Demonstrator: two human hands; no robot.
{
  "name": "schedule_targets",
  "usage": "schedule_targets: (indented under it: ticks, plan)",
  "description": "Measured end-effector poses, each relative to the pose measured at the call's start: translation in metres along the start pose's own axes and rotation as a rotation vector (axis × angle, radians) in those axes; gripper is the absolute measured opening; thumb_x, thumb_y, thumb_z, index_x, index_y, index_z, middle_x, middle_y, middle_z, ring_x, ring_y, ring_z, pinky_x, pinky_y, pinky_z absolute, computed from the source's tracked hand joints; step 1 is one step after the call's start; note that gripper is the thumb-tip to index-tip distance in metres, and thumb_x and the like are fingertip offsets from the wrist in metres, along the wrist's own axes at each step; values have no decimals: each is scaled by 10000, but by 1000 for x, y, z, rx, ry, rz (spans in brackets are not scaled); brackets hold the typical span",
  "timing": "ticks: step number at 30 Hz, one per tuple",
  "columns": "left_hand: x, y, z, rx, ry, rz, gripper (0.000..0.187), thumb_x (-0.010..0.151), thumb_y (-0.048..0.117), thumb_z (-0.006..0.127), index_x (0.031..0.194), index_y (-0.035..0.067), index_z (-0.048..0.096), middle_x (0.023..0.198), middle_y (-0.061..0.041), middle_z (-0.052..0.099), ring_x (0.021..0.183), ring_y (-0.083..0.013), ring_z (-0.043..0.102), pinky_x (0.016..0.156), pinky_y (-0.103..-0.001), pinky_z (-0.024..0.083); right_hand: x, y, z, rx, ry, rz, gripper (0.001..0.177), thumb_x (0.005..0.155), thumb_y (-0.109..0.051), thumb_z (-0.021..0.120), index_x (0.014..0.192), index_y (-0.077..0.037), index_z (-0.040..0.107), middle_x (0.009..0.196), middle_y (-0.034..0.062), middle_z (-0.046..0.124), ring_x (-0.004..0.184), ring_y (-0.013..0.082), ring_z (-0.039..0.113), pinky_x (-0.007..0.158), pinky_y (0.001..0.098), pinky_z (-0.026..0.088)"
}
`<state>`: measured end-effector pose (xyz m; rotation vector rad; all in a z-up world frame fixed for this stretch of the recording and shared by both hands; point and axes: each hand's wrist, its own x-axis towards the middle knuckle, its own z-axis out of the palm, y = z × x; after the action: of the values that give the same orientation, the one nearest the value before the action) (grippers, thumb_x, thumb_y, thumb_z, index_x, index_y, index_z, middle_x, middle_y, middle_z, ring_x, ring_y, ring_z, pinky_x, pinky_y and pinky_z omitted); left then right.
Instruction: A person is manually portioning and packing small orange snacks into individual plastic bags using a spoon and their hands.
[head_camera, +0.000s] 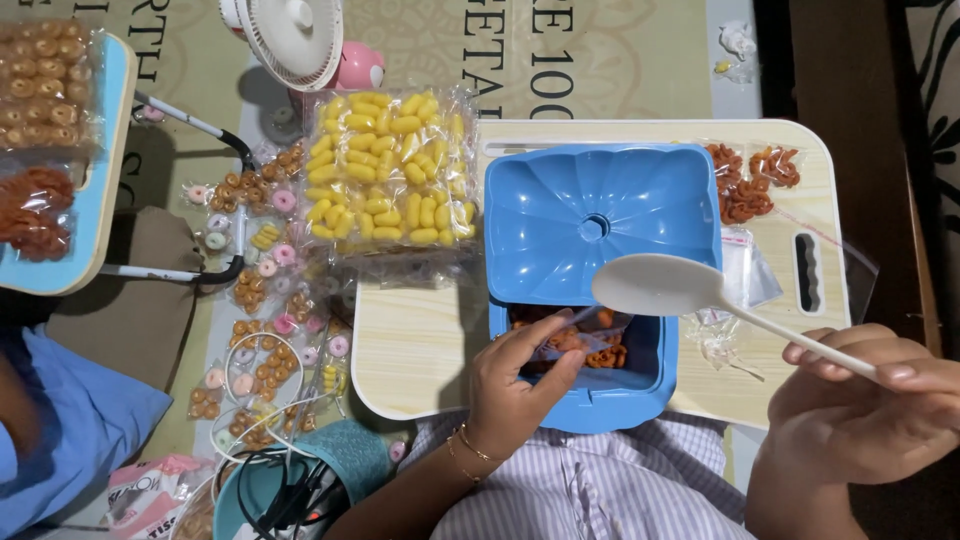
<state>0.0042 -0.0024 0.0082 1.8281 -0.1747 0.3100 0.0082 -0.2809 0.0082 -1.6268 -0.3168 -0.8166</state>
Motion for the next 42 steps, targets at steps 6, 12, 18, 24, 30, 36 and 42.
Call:
schedule_targets:
  ticks: [6, 12, 18, 24, 30, 36, 42]
  plan:
    - [2, 5, -4, -53, -27, -17, 387, 849, 104, 752, 1219, 17, 681, 1089, -109, 784, 875, -179, 754, 758, -277, 615, -17, 11, -22, 4, 94, 120, 345, 1198, -534, 328, 1143, -215, 449, 904, -22, 490, 799, 92, 523, 839, 259, 545]
    - [-1, -1, -1, -34, -6, -5, 377, 855, 111, 756, 1218, 42, 681, 997, -67, 782, 760, -134, 691, 650, -242, 560, -42, 38, -64, -51, 289, 288, 321, 1233, -229, 264, 934, -201, 378, 884, -27, 349, 797, 91, 382, 853, 220, 409]
    - [1, 3, -2, -53, 4, -23, 377, 841, 92, 754, 1209, 34, 693, 1035, -70, 784, 783, -137, 695, 666, -244, 558, -64, 39, -66, -195, 285, 294, 301, 1246, -280, 286, 959, -192, 308, 791, -9, 247, 742, 128, 294, 818, 298, 351]
    - [0, 2, -2, -57, -16, -48, 379, 850, 114, 746, 1214, 29, 691, 993, -65, 780, 764, -129, 657, 673, -242, 551, -62, 41, -42, -172, -126, -3, 524, 1122, -534, 384, 822, -121, 502, 594, 16, 476, 495, 125, 462, 630, 336, 534]
    - [0, 3, -3, -49, -16, -30, 383, 858, 112, 742, 1233, 55, 684, 999, -56, 782, 774, -132, 665, 687, -248, 549, -41, 14, 13, -364, -440, -12, 378, 995, -306, 484, 766, -39, 624, 702, 95, 656, 667, 223, 645, 683, 359, 555]
    - [1, 5, -2, -51, 6, -34, 286, 840, 107, 741, 1090, -26, 704, 956, -100, 758, 759, -166, 686, 680, -271, 566, -53, 26, 25, -135, -296, 269, 219, 1081, -117, 417, 958, -25, 573, 848, 84, 623, 735, 162, 571, 713, 262, 511]
    - [-2, 0, -3, 26, -8, -65, 350, 834, 153, 754, 1138, -17, 711, 966, -100, 763, 734, -156, 682, 652, -264, 568, -44, 20, 29, -180, -228, 465, 294, 1131, -172, 410, 938, -13, 565, 821, 88, 614, 678, 139, 575, 666, 241, 501]
